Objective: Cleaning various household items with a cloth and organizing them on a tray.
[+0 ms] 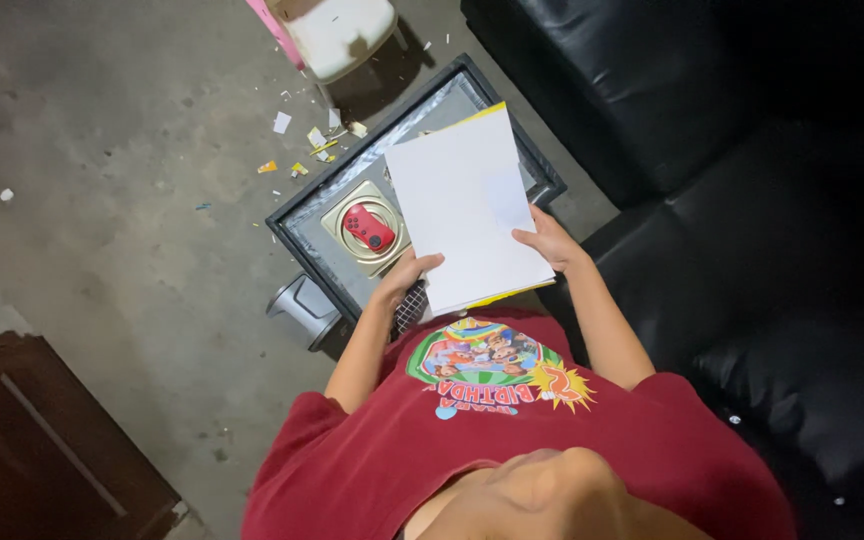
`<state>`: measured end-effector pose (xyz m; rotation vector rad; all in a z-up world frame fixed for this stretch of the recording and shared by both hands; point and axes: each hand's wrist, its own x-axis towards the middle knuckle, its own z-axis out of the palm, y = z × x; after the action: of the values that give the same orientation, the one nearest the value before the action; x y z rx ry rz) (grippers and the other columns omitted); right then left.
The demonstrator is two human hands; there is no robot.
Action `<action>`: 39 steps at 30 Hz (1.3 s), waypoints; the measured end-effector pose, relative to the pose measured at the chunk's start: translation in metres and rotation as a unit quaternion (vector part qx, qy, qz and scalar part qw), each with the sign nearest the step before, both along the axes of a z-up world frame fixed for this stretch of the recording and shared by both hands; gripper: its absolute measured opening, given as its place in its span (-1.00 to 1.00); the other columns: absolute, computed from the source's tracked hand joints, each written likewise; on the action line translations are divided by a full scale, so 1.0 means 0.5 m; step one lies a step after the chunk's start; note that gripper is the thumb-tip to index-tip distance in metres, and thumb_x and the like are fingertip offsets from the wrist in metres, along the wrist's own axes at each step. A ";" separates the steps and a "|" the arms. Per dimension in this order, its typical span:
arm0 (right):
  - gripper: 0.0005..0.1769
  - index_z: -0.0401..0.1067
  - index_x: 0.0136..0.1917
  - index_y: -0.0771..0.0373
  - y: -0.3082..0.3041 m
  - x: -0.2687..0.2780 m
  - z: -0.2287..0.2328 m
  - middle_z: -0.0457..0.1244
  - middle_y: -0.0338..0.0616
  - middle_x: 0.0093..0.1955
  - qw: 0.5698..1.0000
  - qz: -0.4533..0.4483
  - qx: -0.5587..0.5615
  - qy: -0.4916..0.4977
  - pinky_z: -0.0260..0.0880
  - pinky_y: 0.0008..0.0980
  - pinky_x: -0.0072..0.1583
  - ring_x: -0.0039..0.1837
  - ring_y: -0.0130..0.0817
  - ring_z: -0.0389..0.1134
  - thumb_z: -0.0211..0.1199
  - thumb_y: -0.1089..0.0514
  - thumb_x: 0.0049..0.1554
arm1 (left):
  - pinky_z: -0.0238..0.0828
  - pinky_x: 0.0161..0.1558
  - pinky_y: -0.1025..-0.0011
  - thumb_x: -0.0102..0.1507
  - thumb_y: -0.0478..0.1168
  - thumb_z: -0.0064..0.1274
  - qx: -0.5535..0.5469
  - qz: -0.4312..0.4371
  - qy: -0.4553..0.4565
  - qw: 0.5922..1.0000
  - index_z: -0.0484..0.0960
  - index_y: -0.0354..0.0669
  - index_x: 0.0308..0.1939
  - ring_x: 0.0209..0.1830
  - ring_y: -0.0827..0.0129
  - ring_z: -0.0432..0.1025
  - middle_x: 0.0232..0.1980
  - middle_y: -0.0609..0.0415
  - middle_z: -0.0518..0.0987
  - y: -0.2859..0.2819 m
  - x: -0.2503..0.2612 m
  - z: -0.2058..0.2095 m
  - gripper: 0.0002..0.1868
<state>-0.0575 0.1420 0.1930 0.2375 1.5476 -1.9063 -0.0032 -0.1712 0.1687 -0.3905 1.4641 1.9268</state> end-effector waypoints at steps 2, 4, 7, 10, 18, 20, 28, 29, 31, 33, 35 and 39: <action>-0.27 0.08 0.56 0.32 0.012 -0.013 -0.014 0.26 -0.08 0.39 1.000 0.018 -0.006 -0.009 0.30 -0.31 0.38 0.39 -0.35 0.29 0.20 0.38 0.17 | 0.33 0.28 0.34 0.23 -0.21 0.13 -0.003 0.005 0.013 1.000 0.43 -0.38 0.34 0.17 0.28 0.47 0.22 -0.05 0.59 0.008 0.004 -0.004 -0.39; -0.28 0.09 0.56 0.32 0.019 -0.049 -0.034 0.27 -0.08 0.38 0.999 0.038 -0.014 -0.016 0.31 -0.32 0.38 0.38 -0.37 0.31 0.22 0.37 0.18 | 0.32 0.27 0.34 0.23 -0.22 0.12 -0.009 0.013 0.028 0.999 0.42 -0.37 0.34 0.17 0.29 0.46 0.22 -0.04 0.58 0.009 -0.001 0.003 -0.40; -0.34 0.15 0.55 0.31 0.039 -0.108 -0.120 0.33 0.02 0.24 0.990 0.002 -0.089 -0.109 0.43 -0.30 0.22 0.20 -0.30 0.40 0.22 0.26 0.22 | 0.32 0.27 0.35 0.28 -0.19 0.11 -0.027 0.068 0.059 0.996 0.39 -0.34 0.36 0.20 0.32 0.45 0.23 0.01 0.57 -0.001 0.004 0.014 -0.41; -0.46 0.25 0.47 0.35 0.087 -0.184 -0.317 0.37 0.08 0.20 0.981 -0.089 -0.136 -0.108 0.44 -0.39 0.16 0.10 -0.31 0.40 0.22 0.18 0.28 | 0.34 0.25 0.31 0.31 -0.18 0.14 -0.143 0.164 0.058 0.974 0.46 -0.41 0.33 0.17 0.25 0.44 0.22 -0.05 0.58 -0.017 0.002 0.014 -0.44; -0.32 0.38 0.29 0.27 0.096 -0.245 -0.653 0.37 0.07 0.10 0.879 0.054 0.456 0.125 0.37 -0.22 0.06 0.05 -0.15 0.37 0.56 0.12 -0.05 | 0.28 0.29 0.34 0.30 -0.17 0.12 -0.175 0.377 0.014 0.909 0.38 -0.39 0.34 0.26 0.29 0.42 0.28 -0.03 0.53 0.013 0.025 0.038 -0.42; -0.30 0.33 0.33 0.28 0.073 -0.244 -0.706 0.33 0.08 0.12 0.925 0.017 0.379 -0.026 0.41 -0.08 0.03 0.03 -0.10 0.37 0.52 0.08 -0.01 | 0.32 0.26 0.32 0.31 -0.19 0.12 -0.169 0.396 0.030 0.902 0.40 -0.43 0.33 0.22 0.27 0.43 0.26 -0.06 0.54 0.041 0.035 -0.008 -0.43; -0.33 0.24 0.43 0.08 0.010 -0.250 -0.783 0.22 -0.07 0.29 0.912 -0.109 0.110 -0.380 0.40 0.22 0.06 0.18 0.09 0.30 0.35 -0.09 0.13 | 0.37 0.18 0.35 0.30 -0.21 0.09 -0.160 0.422 0.024 0.892 0.42 -0.38 0.27 0.15 0.34 0.45 0.18 -0.01 0.58 0.139 -0.021 -0.012 -0.50; -0.34 0.24 0.42 0.08 0.008 -0.251 -0.789 0.22 -0.01 0.31 0.909 -0.115 0.080 -0.392 0.38 0.24 0.07 0.22 0.11 0.30 0.32 -0.10 0.13 | 0.38 0.16 0.36 0.31 -0.21 0.08 -0.170 0.411 0.019 0.895 0.45 -0.40 0.25 0.12 0.34 0.46 0.16 -0.02 0.59 0.141 -0.023 -0.023 -0.53; -0.35 0.23 0.42 0.08 0.007 -0.256 -0.799 0.23 0.05 0.34 0.907 -0.113 0.049 -0.402 0.36 0.26 0.07 0.26 0.14 0.30 0.29 -0.11 0.14 | 0.39 0.14 0.36 0.32 -0.21 0.07 -0.184 0.406 0.015 0.895 0.49 -0.42 0.22 0.09 0.34 0.47 0.13 -0.02 0.61 0.141 -0.028 -0.038 -0.55; -0.38 0.22 0.42 0.14 0.016 -0.262 -0.806 0.21 0.12 0.35 0.902 -0.103 0.037 -0.417 0.39 0.29 0.04 0.27 0.20 0.28 0.28 -0.05 0.17 | 0.40 0.10 0.37 0.32 -0.21 0.07 -0.177 0.395 0.016 0.902 0.50 -0.42 0.22 0.05 0.36 0.47 0.09 0.00 0.61 0.142 -0.032 -0.044 -0.56; -0.40 0.23 0.42 0.16 0.014 -0.275 -0.807 0.20 0.11 0.33 0.902 -0.094 0.061 -0.417 0.45 0.22 0.04 0.26 0.17 0.29 0.30 0.03 0.18 | 0.40 0.10 0.38 0.33 -0.21 0.06 -0.183 0.397 0.010 0.899 0.50 -0.41 0.21 0.05 0.37 0.47 0.08 0.01 0.61 0.138 -0.037 -0.046 -0.57; -0.48 0.26 0.35 0.18 0.017 -0.292 -0.795 0.27 -0.04 0.22 0.947 -0.065 0.114 -0.293 0.60 -0.06 -0.04 0.16 -0.10 0.37 0.27 0.23 0.13 | 0.41 0.09 0.37 0.34 -0.21 0.06 -0.185 0.384 0.003 0.905 0.53 -0.43 0.19 0.04 0.36 0.48 0.06 0.01 0.63 0.136 -0.035 -0.046 -0.59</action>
<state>-0.2037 0.1504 -0.2045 0.9381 1.3508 -1.5422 -0.0206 -0.1033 0.1458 -1.3007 1.8587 2.1941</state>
